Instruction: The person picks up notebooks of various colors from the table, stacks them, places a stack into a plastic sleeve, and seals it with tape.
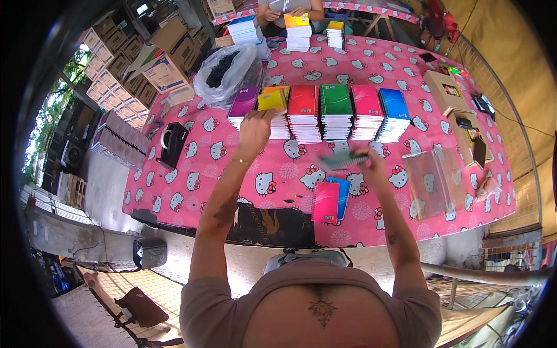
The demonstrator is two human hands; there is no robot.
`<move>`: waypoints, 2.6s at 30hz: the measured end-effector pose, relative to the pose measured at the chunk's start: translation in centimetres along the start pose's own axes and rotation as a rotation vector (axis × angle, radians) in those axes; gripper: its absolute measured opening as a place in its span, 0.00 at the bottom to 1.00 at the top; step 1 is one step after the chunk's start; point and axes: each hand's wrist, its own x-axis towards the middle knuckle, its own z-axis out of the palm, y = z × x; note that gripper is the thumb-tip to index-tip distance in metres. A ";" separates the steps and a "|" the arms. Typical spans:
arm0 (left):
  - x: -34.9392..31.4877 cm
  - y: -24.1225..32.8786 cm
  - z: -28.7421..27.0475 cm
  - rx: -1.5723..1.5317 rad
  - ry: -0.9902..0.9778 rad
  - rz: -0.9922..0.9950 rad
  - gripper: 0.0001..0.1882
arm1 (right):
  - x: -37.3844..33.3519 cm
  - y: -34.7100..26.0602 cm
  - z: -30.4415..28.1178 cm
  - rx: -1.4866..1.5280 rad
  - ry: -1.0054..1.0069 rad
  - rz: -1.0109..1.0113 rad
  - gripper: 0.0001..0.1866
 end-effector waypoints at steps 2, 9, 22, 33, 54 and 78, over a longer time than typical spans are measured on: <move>1.6 5.9 -3.8 -0.079 0.094 0.021 0.14 | -4.3 3.5 -1.0 -0.182 -0.156 0.107 0.18; -1.5 12.2 -2.2 -0.211 -0.604 0.556 0.09 | -3.2 5.9 -0.2 -0.557 -0.376 0.140 0.16; 1.3 5.1 5.1 -0.022 -0.030 0.011 0.23 | 6.7 -1.2 3.0 -1.114 -0.020 -0.524 0.24; -17.5 17.5 -2.0 -0.355 -0.153 0.352 0.20 | -5.5 0.5 2.5 -0.821 0.038 -0.073 0.21; 3.4 18.6 1.6 -0.576 0.217 0.302 0.22 | -6.9 2.2 -2.1 -0.042 0.208 -0.042 0.16; 0.2 -1.8 -2.7 -0.371 0.404 -0.572 0.12 | -11.8 1.1 5.5 0.256 0.374 0.714 0.38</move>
